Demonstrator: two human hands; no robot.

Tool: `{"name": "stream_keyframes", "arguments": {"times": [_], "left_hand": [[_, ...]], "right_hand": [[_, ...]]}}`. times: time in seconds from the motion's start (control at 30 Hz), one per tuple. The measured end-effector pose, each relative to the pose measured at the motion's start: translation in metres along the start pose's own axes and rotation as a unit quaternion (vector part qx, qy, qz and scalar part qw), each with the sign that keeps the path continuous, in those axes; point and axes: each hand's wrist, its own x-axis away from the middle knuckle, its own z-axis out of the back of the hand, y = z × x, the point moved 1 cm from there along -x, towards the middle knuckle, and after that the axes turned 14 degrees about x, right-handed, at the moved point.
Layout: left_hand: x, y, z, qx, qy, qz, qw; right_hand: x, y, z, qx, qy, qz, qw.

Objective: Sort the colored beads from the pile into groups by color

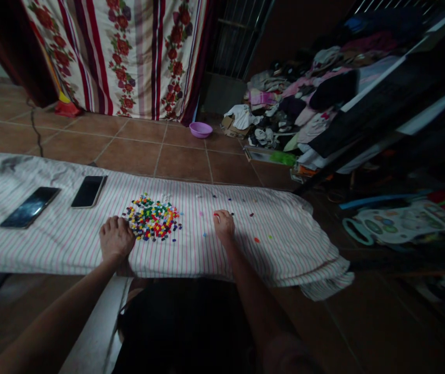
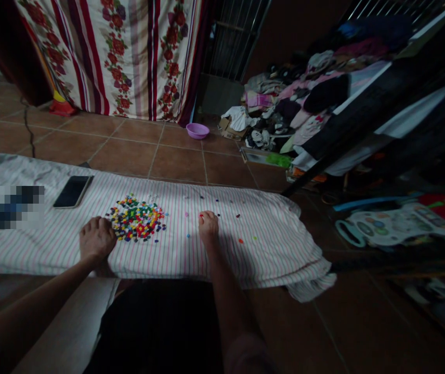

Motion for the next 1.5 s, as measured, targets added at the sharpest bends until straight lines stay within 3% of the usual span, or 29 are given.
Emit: {"name": "stream_keyframes", "arguments": {"times": [0.1,0.23,0.33,0.5,0.67,1.0,1.5], "left_hand": [[0.000,0.000,0.000,-0.004,0.006,-0.005,1.000],[0.000,0.000,0.000,0.000,0.001,-0.006,1.000],[0.000,0.000,0.000,0.014,-0.002,-0.002,1.000],[-0.001,0.000,0.001,0.018,-0.001,0.000,1.000],[0.000,0.000,0.000,0.012,0.005,0.000,1.000],[0.000,-0.001,-0.001,0.011,0.002,0.002,1.000],[0.000,0.000,0.000,0.008,0.000,0.003,1.000]], "right_hand": [[0.000,-0.003,0.004,0.002,0.005,-0.007,1.000],[0.003,-0.017,0.016,-0.007,0.077,-0.006,0.997],[0.010,-0.040,0.023,-0.039,0.093,0.034,0.994],[0.030,-0.089,0.021,-0.110,-0.019,0.144,0.983],[0.048,-0.119,0.016,-0.087,-0.106,0.207,0.969],[0.052,-0.138,0.019,0.011,-0.151,0.192,0.970],[0.059,-0.139,0.024,-0.048,-0.072,0.182,0.979]]}}
